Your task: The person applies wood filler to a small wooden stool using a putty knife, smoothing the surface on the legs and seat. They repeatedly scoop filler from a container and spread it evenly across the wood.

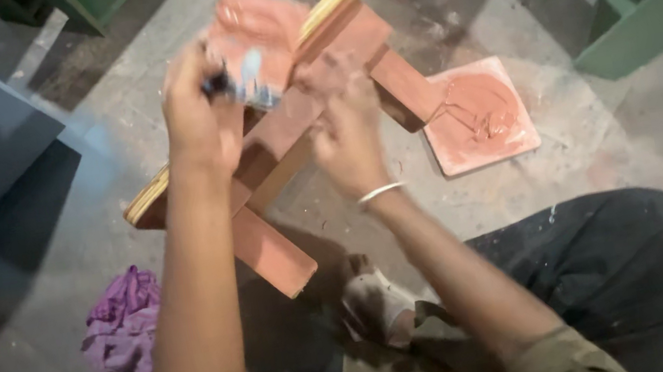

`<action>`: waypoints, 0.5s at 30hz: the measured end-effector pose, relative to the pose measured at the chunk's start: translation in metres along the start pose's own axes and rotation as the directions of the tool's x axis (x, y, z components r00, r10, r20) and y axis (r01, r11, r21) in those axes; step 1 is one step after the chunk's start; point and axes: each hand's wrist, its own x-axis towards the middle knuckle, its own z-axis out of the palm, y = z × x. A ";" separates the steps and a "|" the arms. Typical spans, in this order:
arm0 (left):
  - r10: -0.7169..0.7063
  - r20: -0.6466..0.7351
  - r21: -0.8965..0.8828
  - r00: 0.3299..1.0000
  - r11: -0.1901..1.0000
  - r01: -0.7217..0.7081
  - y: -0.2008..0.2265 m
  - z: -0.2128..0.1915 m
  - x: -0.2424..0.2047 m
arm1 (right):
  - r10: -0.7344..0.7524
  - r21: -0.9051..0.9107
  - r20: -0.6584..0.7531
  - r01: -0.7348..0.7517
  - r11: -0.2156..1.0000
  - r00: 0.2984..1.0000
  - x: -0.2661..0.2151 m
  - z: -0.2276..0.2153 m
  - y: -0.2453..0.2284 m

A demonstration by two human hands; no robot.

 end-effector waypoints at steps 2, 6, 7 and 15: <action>-0.033 -0.062 0.068 0.998 0.997 0.037 0.001 -0.001 -0.041 | -0.056 0.164 0.077 0.043 0.986 0.995 0.009 -0.041 -0.001; -0.111 0.135 0.005 0.985 0.994 0.111 -0.016 0.005 -0.102 | -0.460 0.154 0.469 0.443 0.883 0.754 0.038 -0.112 -0.032; -0.114 0.206 -0.062 0.972 0.990 0.129 -0.023 0.005 -0.113 | -0.448 0.092 0.544 0.480 0.872 0.709 0.039 -0.123 -0.040; -0.196 0.266 -0.214 0.944 0.943 0.256 -0.044 -0.002 -0.139 | -0.304 -0.285 0.854 0.870 0.403 0.421 0.037 -0.183 -0.097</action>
